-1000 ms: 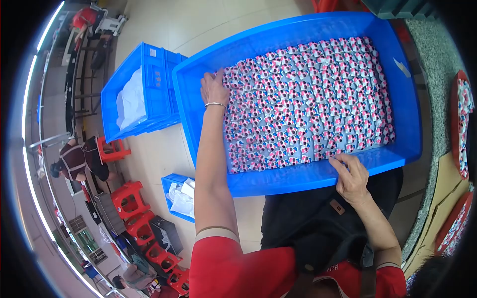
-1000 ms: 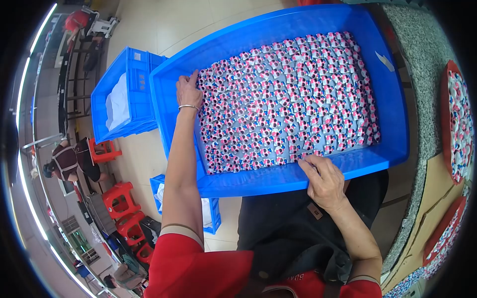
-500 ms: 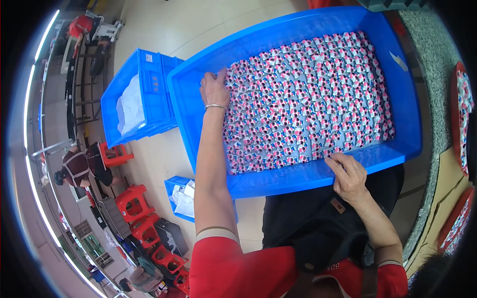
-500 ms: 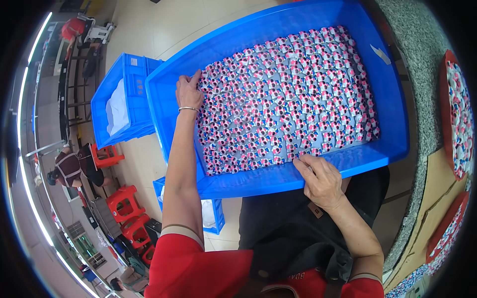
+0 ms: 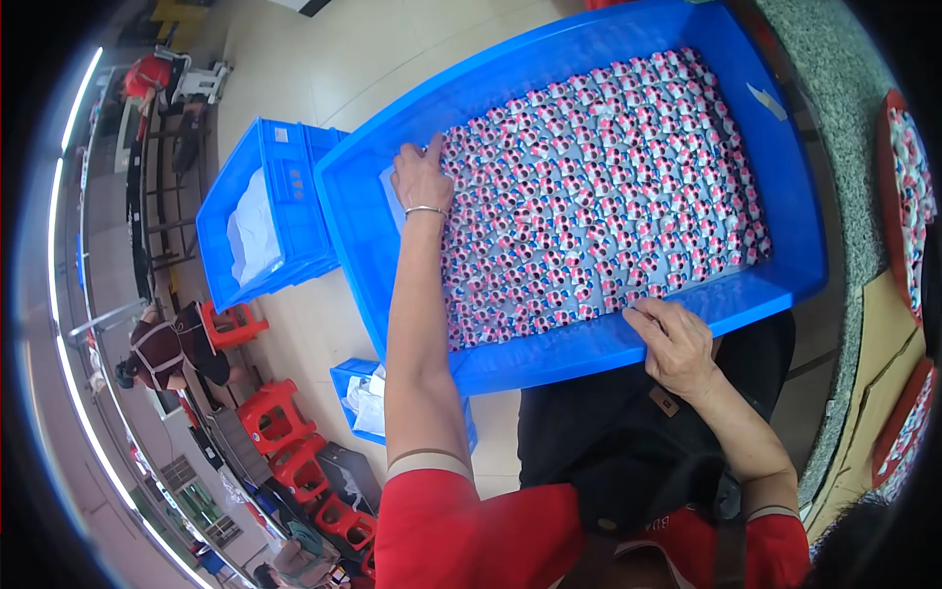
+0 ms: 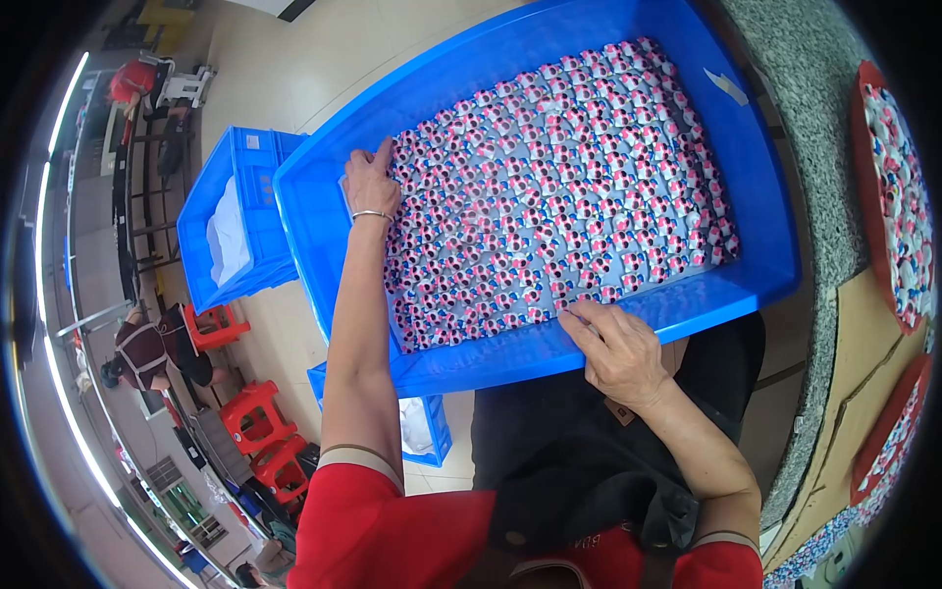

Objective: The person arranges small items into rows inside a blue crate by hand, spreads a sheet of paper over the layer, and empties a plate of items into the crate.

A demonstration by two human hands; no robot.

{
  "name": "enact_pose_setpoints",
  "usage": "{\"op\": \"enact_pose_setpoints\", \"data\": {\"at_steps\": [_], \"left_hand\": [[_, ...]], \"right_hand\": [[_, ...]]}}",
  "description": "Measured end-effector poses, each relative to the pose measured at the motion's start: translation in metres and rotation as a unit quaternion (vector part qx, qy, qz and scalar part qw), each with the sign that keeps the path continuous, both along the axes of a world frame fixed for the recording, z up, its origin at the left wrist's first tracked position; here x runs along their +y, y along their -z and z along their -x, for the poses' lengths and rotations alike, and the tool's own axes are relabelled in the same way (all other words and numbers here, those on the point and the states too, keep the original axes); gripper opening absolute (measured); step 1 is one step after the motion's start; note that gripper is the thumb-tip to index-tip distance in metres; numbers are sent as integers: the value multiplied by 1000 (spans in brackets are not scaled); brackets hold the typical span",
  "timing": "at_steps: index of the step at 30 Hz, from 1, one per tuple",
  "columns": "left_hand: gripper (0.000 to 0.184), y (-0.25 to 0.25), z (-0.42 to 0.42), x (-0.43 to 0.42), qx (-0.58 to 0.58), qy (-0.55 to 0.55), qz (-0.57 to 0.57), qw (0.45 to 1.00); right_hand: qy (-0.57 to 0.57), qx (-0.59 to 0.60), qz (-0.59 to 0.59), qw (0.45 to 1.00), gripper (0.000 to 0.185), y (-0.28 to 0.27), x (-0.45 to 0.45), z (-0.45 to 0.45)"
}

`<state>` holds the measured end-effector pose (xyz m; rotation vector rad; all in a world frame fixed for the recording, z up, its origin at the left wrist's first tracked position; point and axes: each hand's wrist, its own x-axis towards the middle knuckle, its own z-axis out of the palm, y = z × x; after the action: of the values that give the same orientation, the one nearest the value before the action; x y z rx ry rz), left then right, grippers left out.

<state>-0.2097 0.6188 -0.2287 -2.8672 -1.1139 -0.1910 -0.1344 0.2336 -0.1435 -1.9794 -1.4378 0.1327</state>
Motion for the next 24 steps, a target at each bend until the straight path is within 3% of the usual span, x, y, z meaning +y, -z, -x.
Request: {"op": "enact_pose_setpoints", "data": {"at_steps": [5,24], "left_hand": [[52,2,-14,-6,-10,47,-27,998],[49,-1,-63,-36,21,50,15,998]], "right_hand": [[-1,-5,5,1000,45,1,-1,-1],[-7,10,-9,1000,38,4,-4,-4]]}}
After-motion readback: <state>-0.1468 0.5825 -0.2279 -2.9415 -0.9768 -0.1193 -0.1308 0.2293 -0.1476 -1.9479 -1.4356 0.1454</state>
